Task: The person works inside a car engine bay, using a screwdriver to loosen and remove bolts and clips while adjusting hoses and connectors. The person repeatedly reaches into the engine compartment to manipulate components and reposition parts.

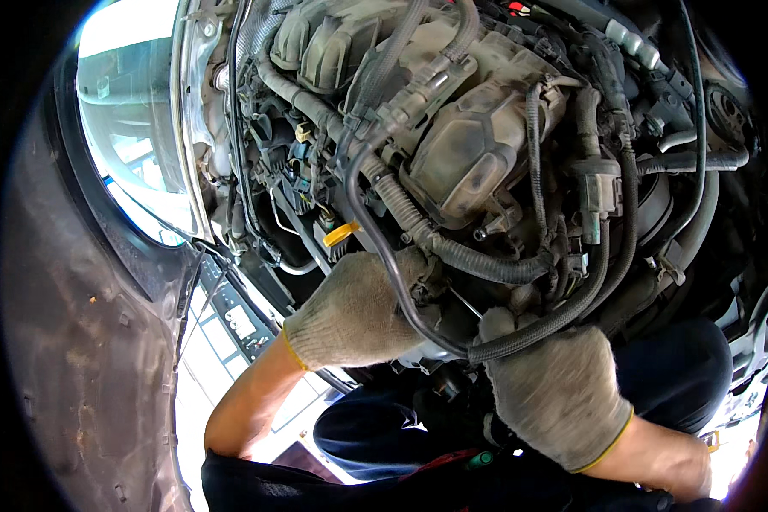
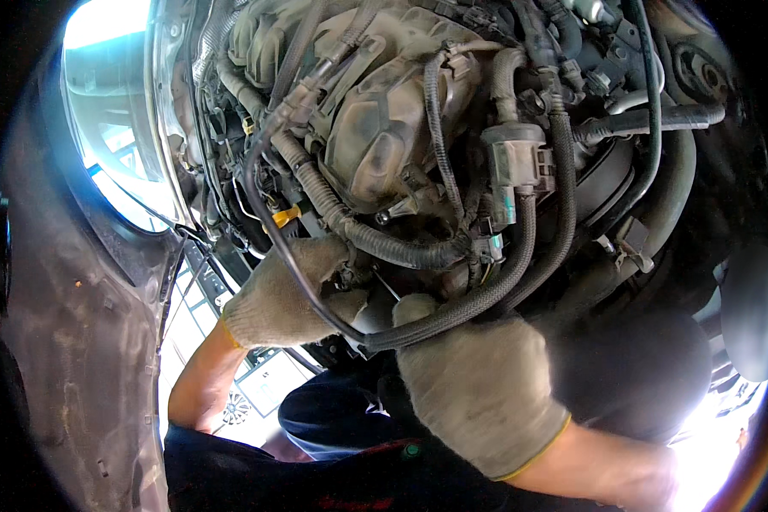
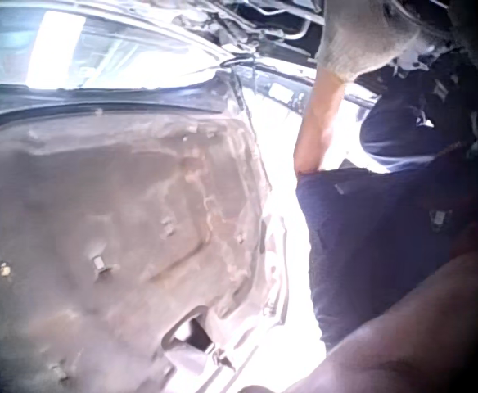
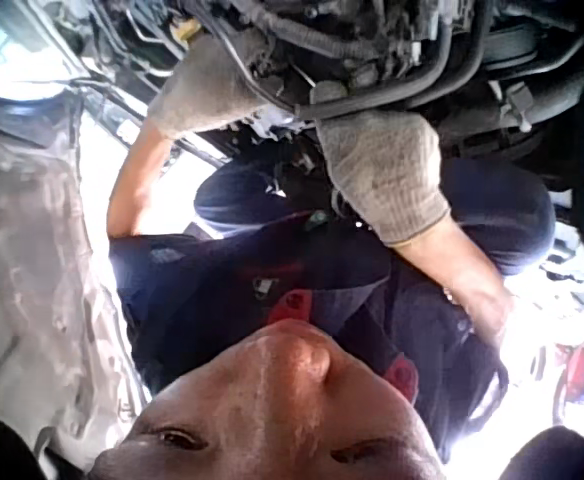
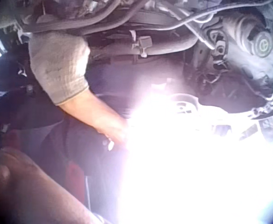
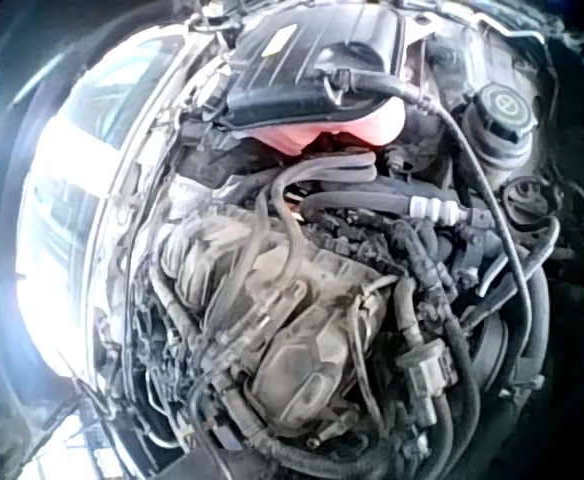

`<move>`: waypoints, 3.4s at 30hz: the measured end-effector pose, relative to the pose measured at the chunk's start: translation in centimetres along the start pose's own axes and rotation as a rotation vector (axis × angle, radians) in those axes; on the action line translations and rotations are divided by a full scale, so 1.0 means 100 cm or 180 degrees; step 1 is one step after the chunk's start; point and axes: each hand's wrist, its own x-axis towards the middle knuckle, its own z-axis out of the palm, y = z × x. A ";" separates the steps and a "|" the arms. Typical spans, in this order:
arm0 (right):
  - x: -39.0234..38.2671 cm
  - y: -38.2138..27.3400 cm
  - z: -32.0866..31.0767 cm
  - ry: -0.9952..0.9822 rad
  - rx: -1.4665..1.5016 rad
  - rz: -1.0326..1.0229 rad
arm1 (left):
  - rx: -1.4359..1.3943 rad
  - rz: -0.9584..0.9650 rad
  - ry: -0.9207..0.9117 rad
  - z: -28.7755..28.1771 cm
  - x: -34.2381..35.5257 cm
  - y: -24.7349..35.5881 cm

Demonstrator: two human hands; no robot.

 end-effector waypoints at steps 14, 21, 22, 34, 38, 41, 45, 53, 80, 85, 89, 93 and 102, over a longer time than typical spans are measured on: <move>0.010 0.000 0.004 0.0104 -0.0478 -0.1422 | -0.0554 0.0474 0.0765 0.029 -0.001 -0.020; 0.005 0.015 -0.012 -0.0142 -0.1206 -0.0936 | -0.0592 0.0226 0.0630 0.025 -0.006 -0.017; 0.000 0.005 -0.009 -0.0173 -0.1047 -0.0704 | -0.0900 0.0086 0.0590 0.026 -0.014 -0.027; -0.038 -0.029 0.009 0.0963 -0.0156 -0.0384 | 0.0016 0.0123 0.2126 0.035 -0.088 -0.056; -0.031 -0.065 0.005 0.1060 0.0070 -0.0130 | 0.0568 0.0555 0.2933 0.119 -0.092 -0.058; -0.005 -0.071 0.006 0.0923 -0.0484 -0.0371 | -0.0018 0.0320 0.2968 0.124 -0.089 -0.056; 0.030 -0.072 0.011 0.0914 -0.1175 -0.0772 | -0.0959 0.0064 0.3045 0.109 -0.092 -0.060; 0.079 -0.089 0.008 -0.0489 -0.2587 -0.0588 | -0.0405 0.0731 0.3606 0.114 -0.058 -0.087; 0.147 -0.111 0.039 -0.1360 -0.1097 0.1218 | 0.0118 0.0439 0.3631 0.131 -0.032 -0.128; 0.164 -0.077 0.037 -0.1590 -0.2422 -0.0020 | -0.0617 0.0325 0.3561 0.127 -0.041 -0.116; 0.165 -0.071 0.039 -0.1528 -0.2621 -0.0188 | -0.0416 0.0339 0.3499 0.127 -0.045 -0.123; 0.150 -0.064 0.010 -0.1227 -0.2818 -0.0583 | -0.0114 0.0499 0.3583 0.125 -0.034 -0.132; 0.090 -0.091 0.019 -0.0450 -0.0375 0.0155 | -0.1767 0.0407 0.3237 0.110 -0.092 -0.112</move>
